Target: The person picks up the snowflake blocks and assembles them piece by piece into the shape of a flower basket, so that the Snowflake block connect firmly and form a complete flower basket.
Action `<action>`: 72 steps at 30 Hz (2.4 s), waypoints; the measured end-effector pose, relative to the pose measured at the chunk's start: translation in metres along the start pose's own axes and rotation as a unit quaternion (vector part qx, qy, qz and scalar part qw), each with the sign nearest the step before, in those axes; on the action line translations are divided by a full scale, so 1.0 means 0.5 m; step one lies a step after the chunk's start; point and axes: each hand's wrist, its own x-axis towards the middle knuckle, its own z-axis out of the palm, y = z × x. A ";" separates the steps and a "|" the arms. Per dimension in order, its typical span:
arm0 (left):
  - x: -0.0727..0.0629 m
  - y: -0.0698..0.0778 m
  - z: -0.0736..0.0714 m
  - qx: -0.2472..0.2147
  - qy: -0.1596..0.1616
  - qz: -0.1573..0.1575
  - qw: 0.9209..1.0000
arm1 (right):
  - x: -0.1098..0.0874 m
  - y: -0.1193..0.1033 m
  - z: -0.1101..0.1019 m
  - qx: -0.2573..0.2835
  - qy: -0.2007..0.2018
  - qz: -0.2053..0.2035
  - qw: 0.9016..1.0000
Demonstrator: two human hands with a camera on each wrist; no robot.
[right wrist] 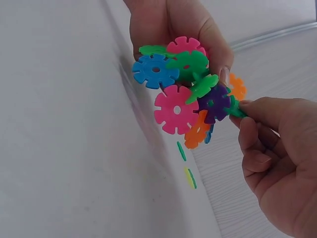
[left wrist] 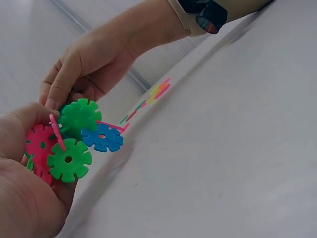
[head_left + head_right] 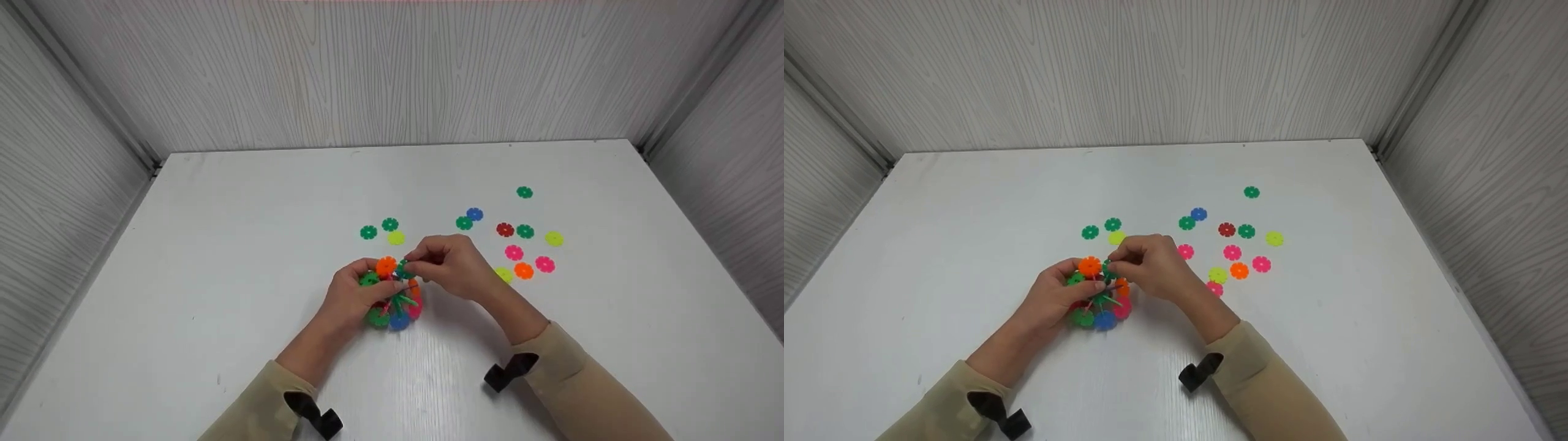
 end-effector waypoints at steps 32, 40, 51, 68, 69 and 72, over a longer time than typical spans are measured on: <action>0.007 -0.006 -0.008 -0.085 -0.032 -0.032 0.995 | 0.179 0.091 -0.024 -0.045 -0.038 0.173 0.983; 0.005 0.000 -0.008 -0.104 -0.038 -0.024 0.994 | 0.178 0.098 -0.016 -0.091 -0.069 0.154 0.981; 0.007 -0.007 -0.011 -0.123 -0.027 -0.011 0.992 | 0.145 0.084 -0.023 -0.165 -0.124 0.140 0.969; 0.006 -0.004 -0.003 -0.101 -0.011 -0.007 0.995 | 0.013 0.003 -0.048 0.030 0.011 0.019 0.999; 0.005 -0.003 -0.003 -0.098 -0.012 -0.006 0.995 | 0.010 -0.003 -0.046 0.031 0.015 0.017 0.999; 0.004 -0.001 -0.005 -0.094 -0.014 0.001 0.996 | 0.006 -0.016 -0.038 0.028 0.021 0.011 0.999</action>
